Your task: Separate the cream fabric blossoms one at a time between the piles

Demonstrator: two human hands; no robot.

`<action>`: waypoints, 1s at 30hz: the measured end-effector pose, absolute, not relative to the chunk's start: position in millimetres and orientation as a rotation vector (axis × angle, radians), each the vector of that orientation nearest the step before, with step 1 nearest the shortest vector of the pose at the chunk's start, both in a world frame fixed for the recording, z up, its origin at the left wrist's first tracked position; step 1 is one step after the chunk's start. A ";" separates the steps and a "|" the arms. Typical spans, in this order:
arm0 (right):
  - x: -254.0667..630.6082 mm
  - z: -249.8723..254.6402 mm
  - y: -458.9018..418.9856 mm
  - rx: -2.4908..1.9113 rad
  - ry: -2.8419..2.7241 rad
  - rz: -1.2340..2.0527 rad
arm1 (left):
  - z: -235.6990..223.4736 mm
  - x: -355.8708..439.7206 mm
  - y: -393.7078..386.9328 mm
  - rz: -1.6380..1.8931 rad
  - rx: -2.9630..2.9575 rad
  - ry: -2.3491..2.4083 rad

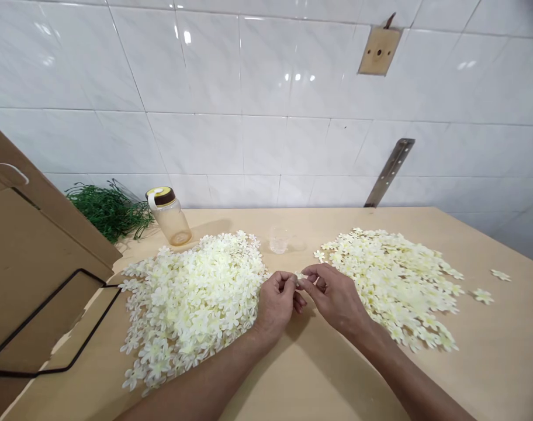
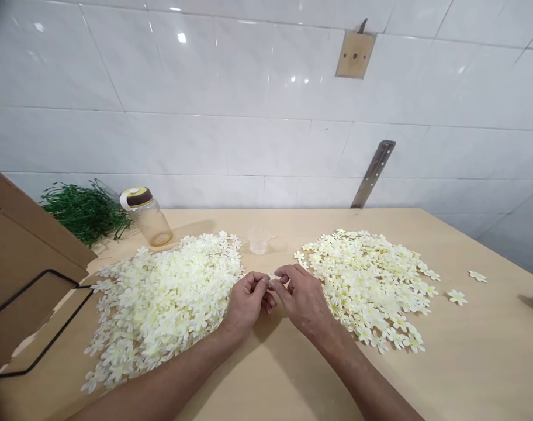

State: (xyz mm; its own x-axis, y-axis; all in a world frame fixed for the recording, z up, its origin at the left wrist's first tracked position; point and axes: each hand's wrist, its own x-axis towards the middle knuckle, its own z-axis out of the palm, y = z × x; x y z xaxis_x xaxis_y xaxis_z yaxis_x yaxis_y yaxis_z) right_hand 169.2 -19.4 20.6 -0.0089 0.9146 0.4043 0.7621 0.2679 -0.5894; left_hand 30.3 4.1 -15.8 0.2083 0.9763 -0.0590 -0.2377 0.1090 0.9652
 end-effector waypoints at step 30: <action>173.0 14.0 -24.6 -1.606 -1.759 0.283 | -8.6 27.5 2.0 0.996 1.083 0.922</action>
